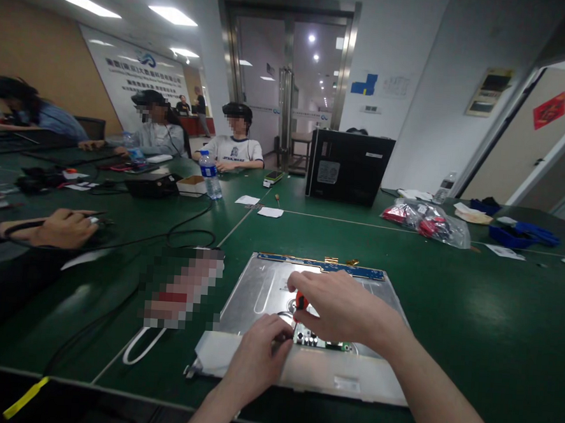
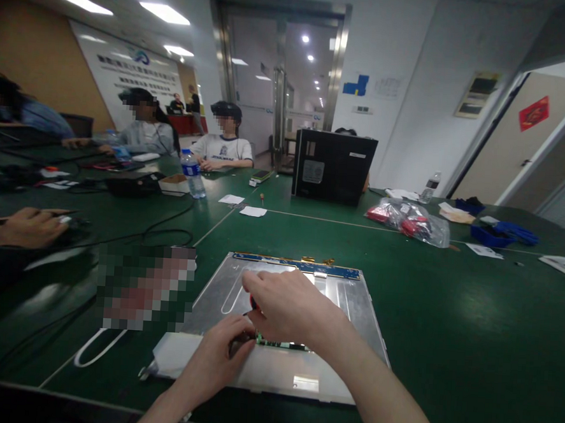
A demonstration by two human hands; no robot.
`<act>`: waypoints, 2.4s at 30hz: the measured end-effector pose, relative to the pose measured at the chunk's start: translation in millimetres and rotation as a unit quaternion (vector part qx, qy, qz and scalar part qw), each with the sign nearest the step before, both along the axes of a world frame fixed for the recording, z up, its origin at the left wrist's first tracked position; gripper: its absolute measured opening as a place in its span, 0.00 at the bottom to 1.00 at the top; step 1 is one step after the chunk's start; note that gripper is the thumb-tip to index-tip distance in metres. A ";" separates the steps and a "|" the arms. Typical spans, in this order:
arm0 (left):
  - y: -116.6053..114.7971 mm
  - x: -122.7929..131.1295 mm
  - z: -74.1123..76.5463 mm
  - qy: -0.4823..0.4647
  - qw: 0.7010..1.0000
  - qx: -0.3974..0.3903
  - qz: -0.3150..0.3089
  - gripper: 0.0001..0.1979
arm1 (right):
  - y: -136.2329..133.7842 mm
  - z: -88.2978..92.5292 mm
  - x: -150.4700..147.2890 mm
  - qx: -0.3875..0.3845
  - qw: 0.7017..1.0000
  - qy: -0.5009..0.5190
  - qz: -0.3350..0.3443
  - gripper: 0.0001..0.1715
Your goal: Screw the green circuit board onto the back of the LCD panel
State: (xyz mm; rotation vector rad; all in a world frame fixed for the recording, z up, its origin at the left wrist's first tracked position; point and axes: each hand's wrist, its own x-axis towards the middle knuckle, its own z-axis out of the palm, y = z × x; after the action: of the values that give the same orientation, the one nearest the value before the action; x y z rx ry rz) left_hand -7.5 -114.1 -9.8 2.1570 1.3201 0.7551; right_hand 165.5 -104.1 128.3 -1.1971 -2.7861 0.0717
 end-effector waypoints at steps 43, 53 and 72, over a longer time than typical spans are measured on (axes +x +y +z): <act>3.1 0.4 -3.7 0.011 1.000 0.019 -0.017 0.07 | 1.4 1.3 4.5 0.014 1.000 0.000 0.004 0.10; 2.9 0.7 -0.7 0.008 1.000 0.014 -0.011 0.07 | -0.5 1.1 3.3 0.017 0.999 -0.026 -0.018 0.10; 3.1 1.4 -2.2 0.025 0.999 0.021 -0.012 0.07 | 5.2 -2.1 1.2 0.023 1.000 0.004 -0.020 0.08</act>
State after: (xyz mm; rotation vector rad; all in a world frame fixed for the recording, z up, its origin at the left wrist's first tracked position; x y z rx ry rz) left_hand -6.1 -111.0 -12.1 2.2345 1.3104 0.7306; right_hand 166.7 -99.0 126.1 -1.2370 -2.7403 0.0102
